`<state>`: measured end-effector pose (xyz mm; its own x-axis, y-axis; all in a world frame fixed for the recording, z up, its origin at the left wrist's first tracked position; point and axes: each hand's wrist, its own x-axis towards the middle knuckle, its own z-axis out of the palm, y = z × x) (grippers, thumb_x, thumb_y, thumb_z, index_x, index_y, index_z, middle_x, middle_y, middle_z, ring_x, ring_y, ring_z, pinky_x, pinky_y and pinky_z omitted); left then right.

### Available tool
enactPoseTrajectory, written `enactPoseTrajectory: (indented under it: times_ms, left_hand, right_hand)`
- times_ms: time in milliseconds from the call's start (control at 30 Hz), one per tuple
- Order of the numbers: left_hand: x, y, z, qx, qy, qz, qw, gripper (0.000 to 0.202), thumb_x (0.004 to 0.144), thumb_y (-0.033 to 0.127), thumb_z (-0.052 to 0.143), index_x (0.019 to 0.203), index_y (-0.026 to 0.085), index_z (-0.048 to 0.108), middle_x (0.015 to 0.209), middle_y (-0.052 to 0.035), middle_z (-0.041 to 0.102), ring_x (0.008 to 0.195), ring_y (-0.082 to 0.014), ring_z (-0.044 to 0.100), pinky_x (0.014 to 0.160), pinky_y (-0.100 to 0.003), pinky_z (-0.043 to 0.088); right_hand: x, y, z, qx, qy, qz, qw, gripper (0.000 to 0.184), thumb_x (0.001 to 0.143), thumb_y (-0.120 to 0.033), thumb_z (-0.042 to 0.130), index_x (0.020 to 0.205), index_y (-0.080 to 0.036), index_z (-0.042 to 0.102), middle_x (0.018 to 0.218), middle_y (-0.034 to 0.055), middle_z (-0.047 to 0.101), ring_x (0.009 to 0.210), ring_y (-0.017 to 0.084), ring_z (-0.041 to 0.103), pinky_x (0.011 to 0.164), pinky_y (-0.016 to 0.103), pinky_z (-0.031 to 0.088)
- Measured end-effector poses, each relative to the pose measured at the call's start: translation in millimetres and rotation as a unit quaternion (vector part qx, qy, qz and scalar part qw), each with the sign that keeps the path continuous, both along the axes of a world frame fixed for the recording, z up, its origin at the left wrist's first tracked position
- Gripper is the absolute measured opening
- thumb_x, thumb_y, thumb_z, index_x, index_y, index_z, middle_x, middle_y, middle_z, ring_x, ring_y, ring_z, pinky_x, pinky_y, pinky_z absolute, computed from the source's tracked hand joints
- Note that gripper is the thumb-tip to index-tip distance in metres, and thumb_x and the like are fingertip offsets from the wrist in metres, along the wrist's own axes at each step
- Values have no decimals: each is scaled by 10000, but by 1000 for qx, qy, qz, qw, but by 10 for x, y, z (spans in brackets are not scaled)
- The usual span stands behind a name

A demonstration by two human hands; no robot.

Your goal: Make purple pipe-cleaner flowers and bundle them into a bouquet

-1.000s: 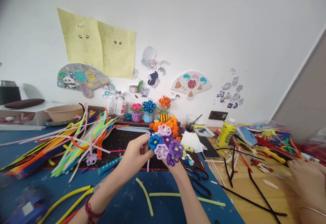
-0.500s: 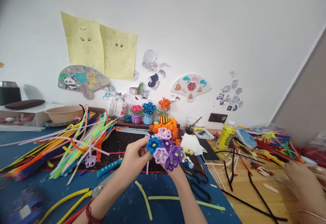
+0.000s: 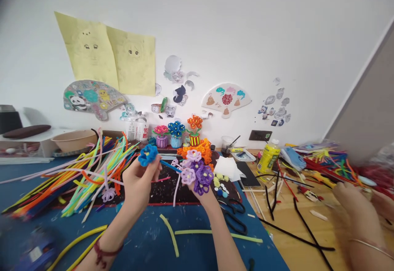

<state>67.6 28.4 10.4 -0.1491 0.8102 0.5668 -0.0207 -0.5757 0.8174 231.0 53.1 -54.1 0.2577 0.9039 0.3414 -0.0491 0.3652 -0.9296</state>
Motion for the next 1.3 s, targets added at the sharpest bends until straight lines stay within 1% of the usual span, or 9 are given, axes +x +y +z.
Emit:
enactPoseTrajectory:
  times_ms: [133, 333, 500, 600, 767, 900, 1033, 1167, 1300]
  left_hand:
    - [134, 281, 181, -32, 54, -8, 998, 313, 860, 450, 508, 778, 165, 607, 530, 50, 509, 410, -70, 392, 411, -204, 321]
    - [646, 1048, 323, -63, 210, -22, 976, 378, 879, 435, 518, 655, 148, 616, 536, 25, 546, 534, -104, 524, 549, -231, 432]
    - [878, 1471, 172, -135, 319, -29, 938, 268, 900, 357, 553, 1047, 138, 599, 1008, -59, 637, 862, -167, 624, 766, -363, 530]
    - [759, 1384, 15, -154, 356, -48, 921, 254, 898, 333, 559, 1068, 149, 599, 1064, -69, 630, 926, -182, 617, 816, -387, 520]
    - [404, 814, -103, -123, 356, -156, 913, 114, 816, 207, 591, 835, 169, 697, 768, -16, 687, 671, -145, 616, 669, -270, 476]
    - [199, 459, -161, -105, 298, -203, 927, 203, 828, 244, 530, 943, 178, 685, 768, -10, 681, 591, -116, 568, 574, -225, 426]
    - [54, 383, -303, -102, 225, -197, 949, 325, 803, 305, 569, 1092, 159, 600, 931, -59, 641, 676, -125, 546, 529, -205, 394]
    - [-19, 364, -403, -96, 186, -219, 953, 382, 807, 425, 595, 1088, 167, 605, 867, -52, 607, 730, -153, 568, 528, -205, 395]
    - [-1, 290, -428, -88, 181, -226, 953, 417, 790, 426, 640, 1115, 166, 613, 939, -69, 603, 784, -173, 567, 577, -230, 416]
  right_hand:
    - [110, 6, 88, -66, 38, -5, 997, 454, 721, -470, 692, 430, -199, 473, 338, -81, 306, 343, 72, 269, 392, 236, 235]
    - [282, -9, 162, -76, 81, -70, 991, 451, 736, -521, 610, 464, -221, 412, 417, -72, 293, 414, 93, 270, 434, 250, 274]
    - [323, 16, 162, -98, 83, -93, 987, 454, 728, -538, 587, 466, -227, 386, 438, -73, 281, 436, 101, 294, 474, 253, 333]
    - [297, 26, 154, -119, 72, -81, 987, 446, 715, -550, 587, 469, -230, 398, 431, -72, 288, 427, 104, 306, 456, 257, 337]
    - [144, 18, 132, -161, 37, -41, 985, 442, 695, -545, 619, 453, -215, 451, 378, -77, 294, 390, 90, 281, 431, 251, 287]
    - [-52, -63, 153, -156, 8, -11, 988, 429, 697, -541, 648, 485, -198, 503, 395, -59, 373, 408, 89, 315, 446, 252, 255]
    - [-217, -134, 115, -157, -23, 46, 986, 438, 720, -581, 618, 528, -206, 499, 412, -57, 385, 409, 97, 335, 429, 250, 236]
    - [-295, -93, -32, -156, -83, 55, 983, 478, 732, -595, 591, 471, -217, 459, 400, -37, 413, 383, 110, 367, 416, 263, 282]
    - [-313, 15, -93, -129, -101, 36, 986, 241, 684, -456, 669, 619, -230, 616, 552, 8, 593, 540, 201, 548, 512, 314, 432]
